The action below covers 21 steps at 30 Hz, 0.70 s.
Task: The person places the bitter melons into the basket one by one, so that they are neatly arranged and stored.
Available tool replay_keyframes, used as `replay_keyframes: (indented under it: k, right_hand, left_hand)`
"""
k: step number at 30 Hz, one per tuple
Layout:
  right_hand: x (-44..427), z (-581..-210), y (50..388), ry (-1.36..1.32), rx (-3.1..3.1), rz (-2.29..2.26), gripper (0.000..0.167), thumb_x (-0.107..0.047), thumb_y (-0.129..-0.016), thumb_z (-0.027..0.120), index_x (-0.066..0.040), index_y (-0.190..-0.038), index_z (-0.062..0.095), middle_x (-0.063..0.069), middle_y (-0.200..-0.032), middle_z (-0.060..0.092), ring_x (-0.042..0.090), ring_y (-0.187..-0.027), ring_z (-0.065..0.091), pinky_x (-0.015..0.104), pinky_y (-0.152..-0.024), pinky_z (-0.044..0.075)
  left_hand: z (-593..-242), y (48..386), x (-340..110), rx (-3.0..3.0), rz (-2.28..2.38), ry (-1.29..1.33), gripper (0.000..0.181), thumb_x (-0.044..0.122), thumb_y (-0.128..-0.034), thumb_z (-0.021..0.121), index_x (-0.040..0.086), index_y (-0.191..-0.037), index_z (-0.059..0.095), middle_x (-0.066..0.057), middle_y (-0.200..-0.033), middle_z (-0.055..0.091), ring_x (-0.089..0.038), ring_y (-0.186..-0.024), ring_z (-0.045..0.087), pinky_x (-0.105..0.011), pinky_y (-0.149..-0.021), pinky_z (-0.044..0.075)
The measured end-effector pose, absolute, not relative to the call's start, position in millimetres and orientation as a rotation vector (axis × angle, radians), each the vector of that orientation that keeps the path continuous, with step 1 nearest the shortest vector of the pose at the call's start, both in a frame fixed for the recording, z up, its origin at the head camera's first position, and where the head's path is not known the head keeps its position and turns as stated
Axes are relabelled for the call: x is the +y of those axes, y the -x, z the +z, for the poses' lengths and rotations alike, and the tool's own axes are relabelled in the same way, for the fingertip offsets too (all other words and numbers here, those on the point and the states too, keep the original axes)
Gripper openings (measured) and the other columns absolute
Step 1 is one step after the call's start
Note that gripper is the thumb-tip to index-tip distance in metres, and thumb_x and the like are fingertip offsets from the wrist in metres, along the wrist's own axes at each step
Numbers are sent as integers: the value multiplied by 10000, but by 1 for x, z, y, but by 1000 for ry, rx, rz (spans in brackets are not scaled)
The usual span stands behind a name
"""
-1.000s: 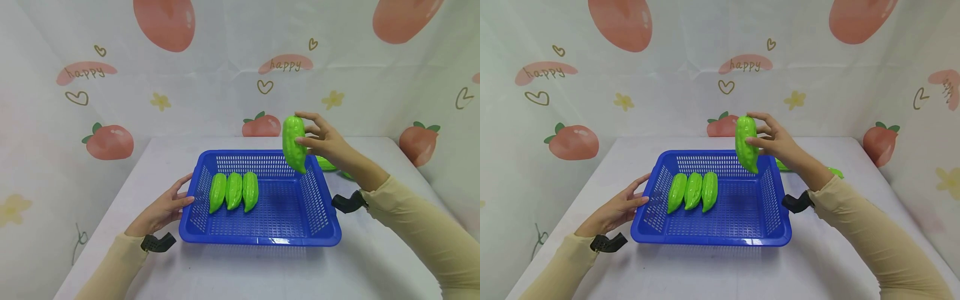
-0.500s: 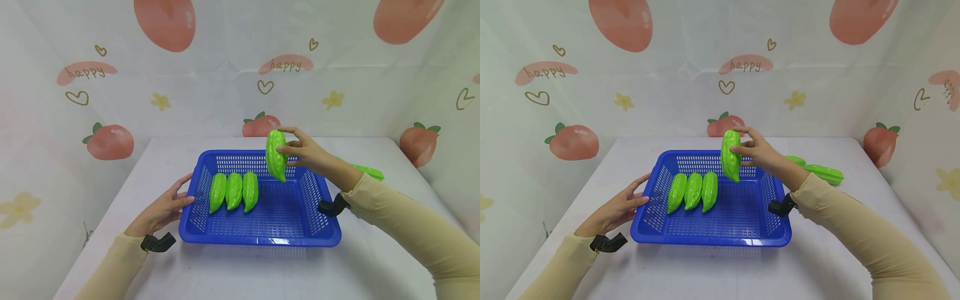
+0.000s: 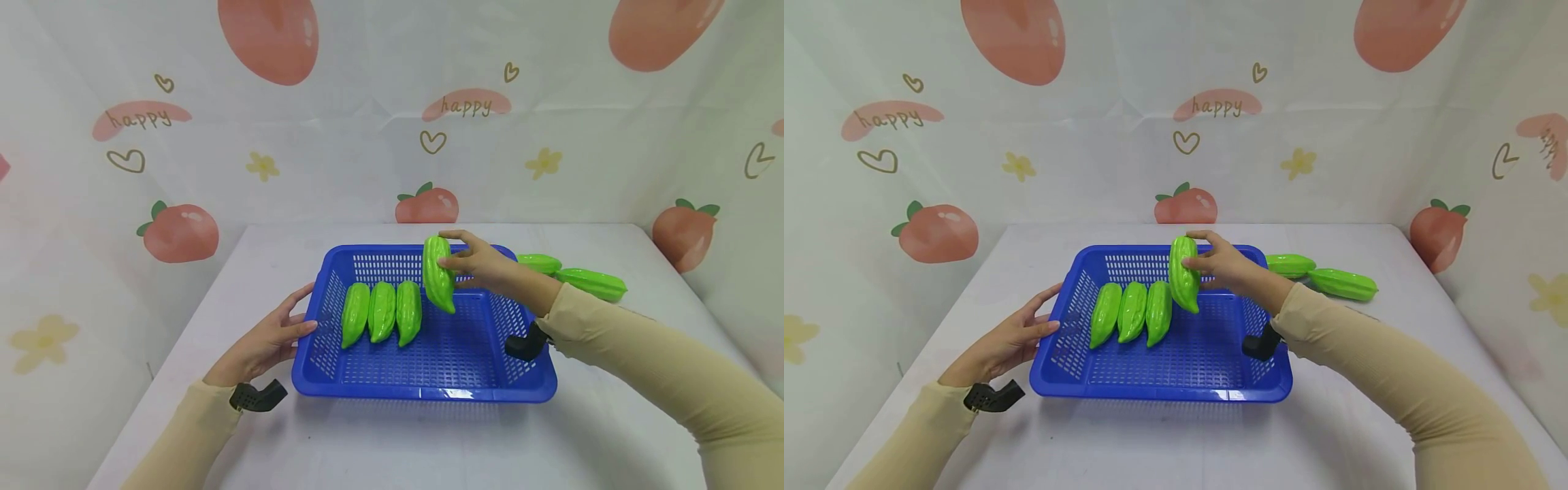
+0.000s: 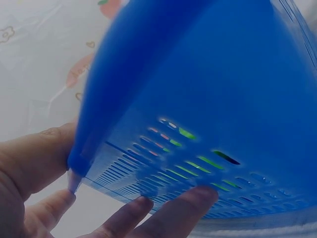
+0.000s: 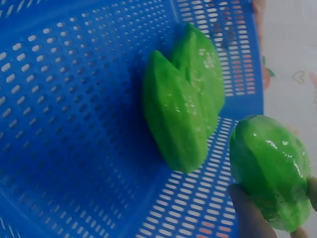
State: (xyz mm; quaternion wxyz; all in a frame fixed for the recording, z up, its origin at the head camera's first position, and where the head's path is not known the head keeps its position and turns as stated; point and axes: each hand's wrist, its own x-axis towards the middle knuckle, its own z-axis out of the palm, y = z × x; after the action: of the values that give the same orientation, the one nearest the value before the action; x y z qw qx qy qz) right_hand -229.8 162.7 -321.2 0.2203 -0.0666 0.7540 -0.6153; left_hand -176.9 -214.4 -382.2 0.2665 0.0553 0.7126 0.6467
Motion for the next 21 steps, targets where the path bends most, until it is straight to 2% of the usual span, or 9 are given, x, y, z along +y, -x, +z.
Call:
replay_keyframes:
  k: [6, 13, 21]
  right_hand:
    - [157, -329, 231, 99, 2066, -1703, 664, -87, -991, 524, -174, -1544, 168, 291, -1442, 334, 433, -1280, 454, 561, -1026, 433]
    - [155, -342, 234, 52, 2067, -1676, 659, -74, -984, 533, -148, -1538, 184, 289, -1405, 369, 392, -1207, 506, 588, -1021, 424]
    - [152, -351, 233, -35, 2068, -1631, 645, -73, -978, 542, -151, -1530, 217, 283, -1394, 381, 465, -1289, 452, 592, -1026, 419]
  left_hand:
    - [-383, 177, -215, 1921, 1751, -113, 795, 215, -964, 603, 379, -1542, 82, -235, -1428, 449, -301, -1076, 659, -466, -899, 547]
    - [-384, 177, -215, 1928, 1752, -106, 796, 232, -963, 605, 380, -1543, 81, -230, -1452, 425, -302, -1100, 647, -462, -916, 540]
    - [-384, 177, -215, 1935, 1747, -113, 790, 224, -966, 600, 388, -1541, 84, -233, -1442, 434, -303, -1081, 655, -463, -899, 548]
